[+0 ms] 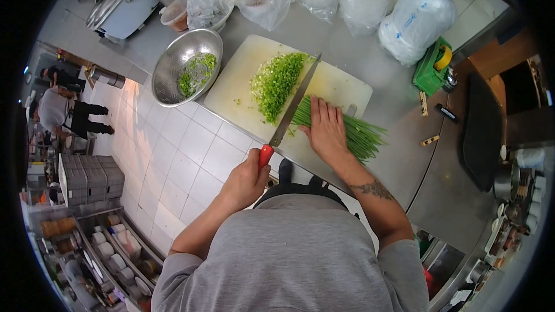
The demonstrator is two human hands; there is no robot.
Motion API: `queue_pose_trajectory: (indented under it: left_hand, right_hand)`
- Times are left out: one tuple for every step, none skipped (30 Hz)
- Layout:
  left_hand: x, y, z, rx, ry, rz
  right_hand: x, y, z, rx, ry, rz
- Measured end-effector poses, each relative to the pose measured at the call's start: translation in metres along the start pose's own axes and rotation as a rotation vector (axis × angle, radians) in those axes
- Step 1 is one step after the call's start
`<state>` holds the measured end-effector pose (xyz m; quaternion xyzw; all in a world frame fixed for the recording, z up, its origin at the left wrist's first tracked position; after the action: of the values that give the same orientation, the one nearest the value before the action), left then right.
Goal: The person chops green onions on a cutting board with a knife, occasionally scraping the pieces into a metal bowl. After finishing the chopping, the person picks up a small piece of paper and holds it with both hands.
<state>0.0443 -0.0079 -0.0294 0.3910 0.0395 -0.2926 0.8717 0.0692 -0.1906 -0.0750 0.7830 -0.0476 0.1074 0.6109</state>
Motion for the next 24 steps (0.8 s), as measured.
queue_pose_trajectory:
  left_hand:
    - [0.001, -0.002, 0.000, 0.010, 0.002, -0.012]
    - [0.002, -0.003, -0.003, 0.032, 0.015, -0.015]
    - [0.003, -0.006, -0.005, 0.055, 0.027, -0.018]
    - [0.004, -0.007, -0.006, 0.078, 0.040, -0.021]
    - [0.005, -0.007, -0.005, 0.096, 0.039, -0.010]
    - [0.005, -0.007, -0.003, 0.113, 0.039, 0.002]
    - [0.005, -0.007, -0.003, 0.130, 0.041, 0.014]
    - [0.004, -0.007, -0.002, 0.142, 0.038, 0.020]
    - [0.004, -0.007, -0.003, 0.153, 0.034, 0.025]
    - [0.004, -0.008, -0.003, 0.165, 0.028, 0.029]
    - [0.004, -0.010, -0.003, 0.187, 0.035, 0.029]
    - [0.003, -0.012, -0.003, 0.210, 0.041, 0.028]
    - [0.004, -0.014, -0.003, 0.233, 0.048, 0.026]
    - [0.005, -0.016, -0.005, 0.249, 0.056, 0.015]
    - [0.007, -0.018, -0.006, 0.265, 0.064, 0.004]
    - [0.010, -0.020, -0.007, 0.279, 0.072, -0.007]
    - [0.013, -0.020, -0.007, 0.278, 0.080, -0.019]
    - [0.019, -0.018, -0.007, 0.277, 0.089, -0.031]
    - [0.025, -0.016, -0.007, 0.276, 0.098, -0.045]
    - [0.031, -0.017, -0.007, 0.276, 0.097, -0.066]
    - [0.038, -0.018, -0.008, 0.276, 0.095, -0.087]
    - [0.046, -0.020, -0.009, 0.275, 0.093, -0.106]
    - [0.055, -0.021, -0.008, 0.263, 0.082, -0.103]
    - [0.065, -0.025, -0.006, 0.251, 0.071, -0.099]
  right_hand:
    - [0.002, 0.001, 0.000, 0.002, -0.004, -0.002]
    - [0.004, -0.001, 0.000, 0.006, -0.001, -0.010]
    - [0.007, -0.002, 0.001, 0.010, 0.002, -0.019]
    - [0.009, -0.003, 0.001, 0.013, 0.004, -0.027]
    - [0.010, -0.004, 0.002, 0.019, 0.005, -0.030]
    - [0.012, -0.004, 0.003, 0.026, 0.008, -0.033]
    - [0.013, -0.005, 0.003, 0.033, 0.011, -0.037]
    - [0.014, -0.006, 0.003, 0.033, 0.011, -0.041]
    - [0.014, -0.007, 0.004, 0.032, 0.010, -0.045]
    - [0.014, -0.008, 0.004, 0.030, 0.007, -0.049]
    - [0.014, -0.008, 0.004, 0.022, 0.007, -0.042]
    - [0.014, -0.009, 0.004, 0.013, 0.007, -0.035]
    - [0.014, -0.009, 0.003, 0.005, 0.007, -0.027]
    - [0.014, -0.011, 0.003, 0.002, 0.002, -0.042]
    - [0.014, -0.013, 0.004, -0.001, -0.004, -0.056]
    - [0.013, -0.015, 0.004, -0.004, -0.009, -0.071]
    - [0.014, -0.016, 0.004, 0.000, -0.007, -0.085]
    - [0.014, -0.015, 0.004, 0.004, -0.005, -0.099]
    - [0.014, -0.014, 0.004, 0.009, -0.004, -0.113]
    - [0.015, -0.014, 0.004, 0.008, -0.006, -0.114]
    - [0.015, -0.014, 0.004, 0.006, -0.008, -0.114]
    - [0.015, -0.014, 0.004, 0.004, -0.009, -0.114]
    - [0.014, -0.014, 0.004, -0.001, -0.010, -0.114]
    - [0.014, -0.014, 0.004, -0.006, -0.011, -0.114]
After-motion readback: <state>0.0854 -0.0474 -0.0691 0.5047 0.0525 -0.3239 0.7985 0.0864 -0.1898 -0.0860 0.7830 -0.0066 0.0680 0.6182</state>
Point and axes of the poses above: each hand's wrist, its own x-axis towards the middle knuckle, its own y-axis out of the back of the hand, z = x × y, the point moved 9 cm from there along x, towards the middle knuckle, and after that the axes turned 3 degrees about y, right-handed, at the moved point
